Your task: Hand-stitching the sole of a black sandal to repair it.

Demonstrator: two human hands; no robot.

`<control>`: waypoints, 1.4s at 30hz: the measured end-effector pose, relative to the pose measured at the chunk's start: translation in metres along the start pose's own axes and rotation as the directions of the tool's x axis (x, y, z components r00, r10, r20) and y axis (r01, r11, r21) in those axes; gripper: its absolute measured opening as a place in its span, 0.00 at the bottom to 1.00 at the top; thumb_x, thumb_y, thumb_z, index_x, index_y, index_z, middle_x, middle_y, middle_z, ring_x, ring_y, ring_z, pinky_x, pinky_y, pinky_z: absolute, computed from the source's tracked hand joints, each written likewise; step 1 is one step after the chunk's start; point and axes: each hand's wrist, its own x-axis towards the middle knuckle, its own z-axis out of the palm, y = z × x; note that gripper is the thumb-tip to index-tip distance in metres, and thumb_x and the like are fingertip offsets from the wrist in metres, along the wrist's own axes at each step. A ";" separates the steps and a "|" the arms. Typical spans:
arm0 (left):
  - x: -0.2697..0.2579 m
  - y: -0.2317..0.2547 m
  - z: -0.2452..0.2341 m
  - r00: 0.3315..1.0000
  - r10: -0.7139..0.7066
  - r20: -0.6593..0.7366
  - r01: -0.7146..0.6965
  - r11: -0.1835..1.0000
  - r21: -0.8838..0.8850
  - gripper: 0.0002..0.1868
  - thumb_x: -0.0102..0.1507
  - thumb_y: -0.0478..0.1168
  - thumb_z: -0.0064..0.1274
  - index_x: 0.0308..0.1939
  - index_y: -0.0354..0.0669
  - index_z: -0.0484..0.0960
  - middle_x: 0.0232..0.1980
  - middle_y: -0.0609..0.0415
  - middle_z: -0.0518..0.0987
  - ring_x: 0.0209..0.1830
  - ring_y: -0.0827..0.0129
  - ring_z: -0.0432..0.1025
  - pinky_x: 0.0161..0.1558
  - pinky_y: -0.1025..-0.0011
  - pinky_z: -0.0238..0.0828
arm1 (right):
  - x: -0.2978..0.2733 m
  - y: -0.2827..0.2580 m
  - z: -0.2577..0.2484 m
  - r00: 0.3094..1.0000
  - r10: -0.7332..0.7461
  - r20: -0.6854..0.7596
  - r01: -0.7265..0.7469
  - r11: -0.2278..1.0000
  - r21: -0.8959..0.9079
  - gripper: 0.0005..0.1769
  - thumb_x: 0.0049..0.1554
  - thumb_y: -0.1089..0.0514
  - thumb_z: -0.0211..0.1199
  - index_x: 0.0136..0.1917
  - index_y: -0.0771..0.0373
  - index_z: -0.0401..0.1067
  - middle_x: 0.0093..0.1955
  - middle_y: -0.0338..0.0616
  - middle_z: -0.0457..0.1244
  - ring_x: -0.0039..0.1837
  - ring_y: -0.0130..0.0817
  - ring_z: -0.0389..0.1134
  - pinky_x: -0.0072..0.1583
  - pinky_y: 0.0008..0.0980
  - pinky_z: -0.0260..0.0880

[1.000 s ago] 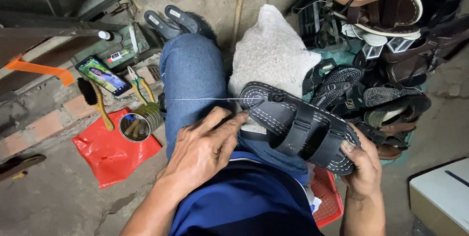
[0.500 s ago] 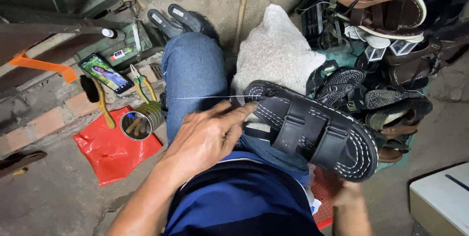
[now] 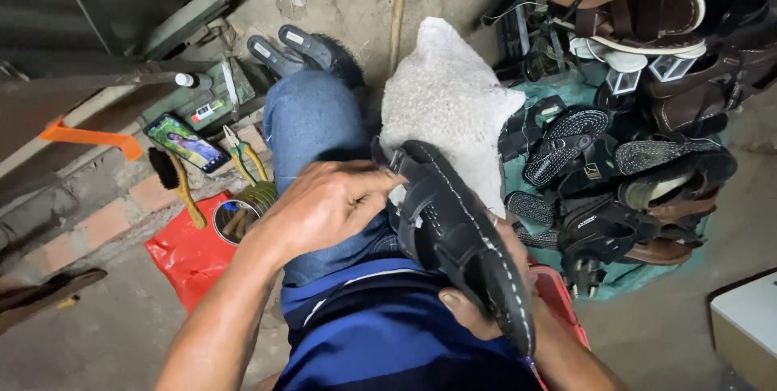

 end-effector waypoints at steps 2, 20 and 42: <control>0.004 0.001 0.002 1.000 -0.016 0.019 0.016 1.000 -0.018 0.14 0.69 0.40 0.46 0.51 0.42 0.85 0.48 0.54 0.87 0.41 0.53 0.81 0.42 0.53 0.73 | 0.032 -0.024 0.003 0.994 0.100 0.033 -0.101 0.994 0.049 0.50 0.54 0.47 0.67 0.78 0.71 0.46 0.79 0.60 0.49 0.83 0.55 0.51 0.85 0.50 0.49; -0.043 -0.021 0.019 0.969 -0.004 -0.245 0.043 0.988 0.151 0.16 0.56 0.25 0.47 0.16 0.41 0.61 0.34 0.45 0.71 0.35 0.47 0.63 0.35 0.58 0.64 | 0.045 -0.016 -0.020 0.991 0.030 0.133 0.060 0.780 -0.622 0.26 0.55 0.65 0.60 0.67 0.59 0.70 0.71 0.50 0.64 0.62 0.45 0.69 0.55 0.36 0.72; -0.027 -0.025 0.025 0.922 0.244 -0.300 -0.136 0.931 0.339 0.15 0.66 0.36 0.44 0.23 0.45 0.72 0.33 0.51 0.75 0.35 0.53 0.72 0.36 0.63 0.68 | 0.109 -0.028 0.014 0.937 0.340 0.077 -0.276 0.858 -0.433 0.11 0.61 0.59 0.61 0.56 0.53 0.79 0.47 0.41 0.75 0.48 0.41 0.77 0.48 0.38 0.76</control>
